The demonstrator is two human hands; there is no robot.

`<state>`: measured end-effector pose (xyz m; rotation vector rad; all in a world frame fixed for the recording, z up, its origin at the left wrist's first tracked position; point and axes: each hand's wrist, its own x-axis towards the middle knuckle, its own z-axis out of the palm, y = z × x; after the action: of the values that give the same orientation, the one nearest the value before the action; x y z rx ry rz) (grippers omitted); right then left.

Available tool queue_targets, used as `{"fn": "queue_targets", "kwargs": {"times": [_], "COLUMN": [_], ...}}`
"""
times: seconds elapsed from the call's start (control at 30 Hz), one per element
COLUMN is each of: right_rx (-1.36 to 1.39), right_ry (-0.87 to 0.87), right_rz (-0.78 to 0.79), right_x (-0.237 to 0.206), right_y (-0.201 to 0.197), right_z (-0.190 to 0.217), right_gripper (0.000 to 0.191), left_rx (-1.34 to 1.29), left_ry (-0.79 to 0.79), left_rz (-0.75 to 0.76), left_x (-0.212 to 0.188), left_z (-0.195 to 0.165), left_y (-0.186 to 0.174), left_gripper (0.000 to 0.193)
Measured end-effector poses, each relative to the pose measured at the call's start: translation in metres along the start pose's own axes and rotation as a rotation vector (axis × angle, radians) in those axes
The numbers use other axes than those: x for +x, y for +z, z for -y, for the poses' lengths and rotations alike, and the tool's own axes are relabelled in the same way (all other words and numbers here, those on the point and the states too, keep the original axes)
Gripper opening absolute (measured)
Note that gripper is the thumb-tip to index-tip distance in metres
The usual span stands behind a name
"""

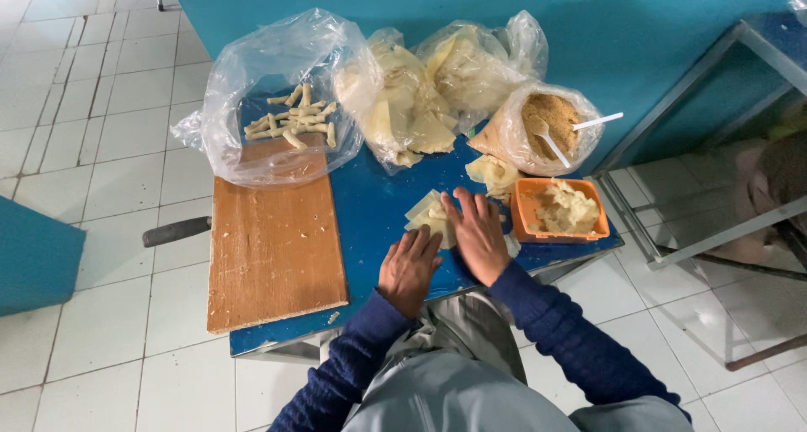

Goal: The person sits at a table and assembles filled snack pieces. They take flat square wrappers, spoon brown paste from a bag onto a wrapper using a spoon, fold the wrapper over the filling, press the edges, and stack the folded pieces on the table, repeating the cycle.

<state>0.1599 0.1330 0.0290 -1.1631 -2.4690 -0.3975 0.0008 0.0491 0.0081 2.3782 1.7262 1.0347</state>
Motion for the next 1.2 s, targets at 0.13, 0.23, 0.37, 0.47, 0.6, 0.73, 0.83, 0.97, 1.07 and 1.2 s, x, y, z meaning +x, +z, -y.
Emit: {"fn": "queue_targets", "kwargs": {"times": [0.13,0.23,0.37,0.47,0.6,0.73,0.83,0.97,1.07,1.2], "right_rx": [0.204,0.451,0.448,0.621,0.967,1.346,1.149,0.608,0.157,0.107], "right_ry": [-0.021,-0.04,-0.051,0.099,0.25,0.006,-0.006,0.245,0.359,0.398], "right_rz": [-0.03,-0.019,-0.06,0.172,0.215,-0.056,-0.195,-0.291,-0.187,-0.153], "right_x": [0.012,0.013,0.017,0.041,0.105,0.138,0.118,0.061,0.02,0.002], "right_y": [-0.004,-0.006,-0.006,-0.013,-0.036,-0.065,-0.091,-0.113,-0.105,-0.07], "right_z": [-0.016,-0.017,-0.015,-0.022,-0.026,-0.02,-0.047,-0.11,-0.142,-0.154], "right_gripper": [0.071,0.066,0.053,0.039,0.041,0.043,0.034,0.014,0.009,0.02], "left_rx": [0.001,0.048,0.086,0.104,0.097,0.097,0.082,-0.05,-0.195,-0.269], "left_ry": [0.001,-0.002,0.012,0.026,0.021,0.027,0.027,-0.005,-0.112,-0.235], "left_rz": [0.014,0.021,0.029,0.049,0.065,0.028,0.036,-0.008,-0.085,-0.147], "left_x": [-0.001,0.001,0.002,0.001,0.001,0.001,0.001,0.003,0.005,0.011], "left_z": [0.0,-0.003,-0.007,-0.008,-0.011,-0.01,-0.008,-0.004,0.0,0.005], "left_y": [-0.001,-0.001,-0.002,-0.006,-0.009,-0.01,-0.011,-0.012,-0.011,-0.005], "left_gripper": [0.045,0.046,0.048,0.049,0.052,0.056,0.053,0.043,0.036,0.031]}}
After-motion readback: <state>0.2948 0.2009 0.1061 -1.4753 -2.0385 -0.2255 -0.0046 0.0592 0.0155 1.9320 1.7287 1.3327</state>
